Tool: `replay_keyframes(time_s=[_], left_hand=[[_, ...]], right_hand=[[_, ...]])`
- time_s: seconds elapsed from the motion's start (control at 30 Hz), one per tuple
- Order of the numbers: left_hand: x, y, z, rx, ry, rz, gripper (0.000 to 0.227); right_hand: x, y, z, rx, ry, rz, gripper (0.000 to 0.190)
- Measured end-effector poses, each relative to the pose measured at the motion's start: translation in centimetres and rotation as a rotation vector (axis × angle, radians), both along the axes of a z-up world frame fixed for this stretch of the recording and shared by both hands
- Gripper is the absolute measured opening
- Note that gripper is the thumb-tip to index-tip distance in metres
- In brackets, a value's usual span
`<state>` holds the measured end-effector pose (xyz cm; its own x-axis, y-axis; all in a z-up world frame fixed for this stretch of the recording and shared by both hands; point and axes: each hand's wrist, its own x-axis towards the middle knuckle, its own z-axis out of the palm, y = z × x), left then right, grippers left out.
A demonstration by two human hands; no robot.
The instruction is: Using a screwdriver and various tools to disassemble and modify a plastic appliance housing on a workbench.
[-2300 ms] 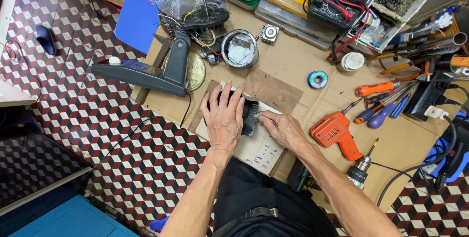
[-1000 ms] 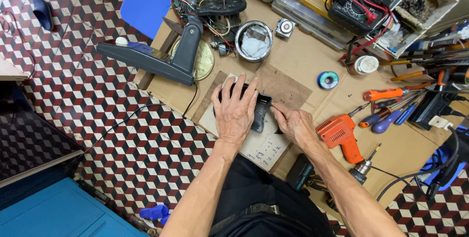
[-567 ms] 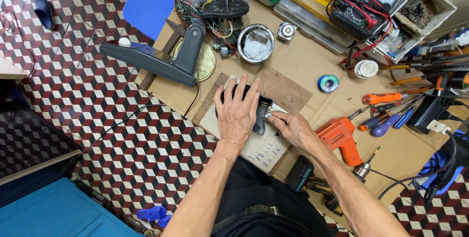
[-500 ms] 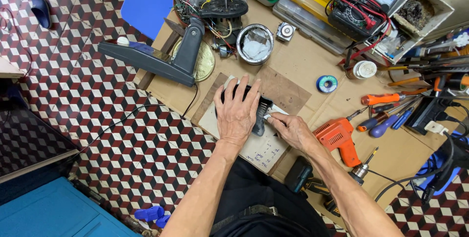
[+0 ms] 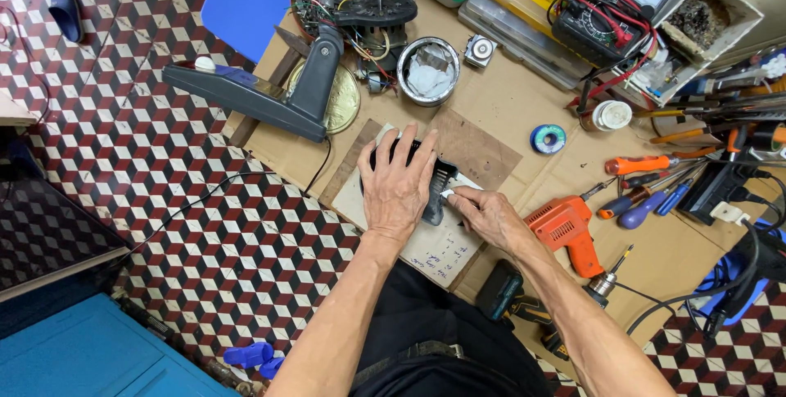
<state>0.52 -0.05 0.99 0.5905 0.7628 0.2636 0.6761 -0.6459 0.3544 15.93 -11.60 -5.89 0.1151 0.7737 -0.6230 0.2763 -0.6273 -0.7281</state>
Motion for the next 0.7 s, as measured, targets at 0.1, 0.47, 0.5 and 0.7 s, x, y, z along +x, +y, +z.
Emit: replay_keyframes(time_s=[0.1,0.47,0.5,0.7], left_hand=[[0.4,0.0,-0.3,0.01,-0.015,-0.007,0.035],[0.1,0.0,-0.2,0.005,-0.001,-0.024,0.034],[0.2,0.0,-0.2,-0.001,-0.012,-0.027,0.035],[0.1,0.1,0.1,-0.021,-0.009,-0.028,0.035]], right_hand=[[0.1,-0.4,-0.9,-0.067,0.175,-0.018,0.036],[0.4,0.0,-0.5,-0.178,0.358,-0.05,0.034],[0.5,0.2,-0.1,-0.209,0.359,-0.041,0.035],[0.8,0.5,-0.1,-0.251,0.481,-0.087,0.031]])
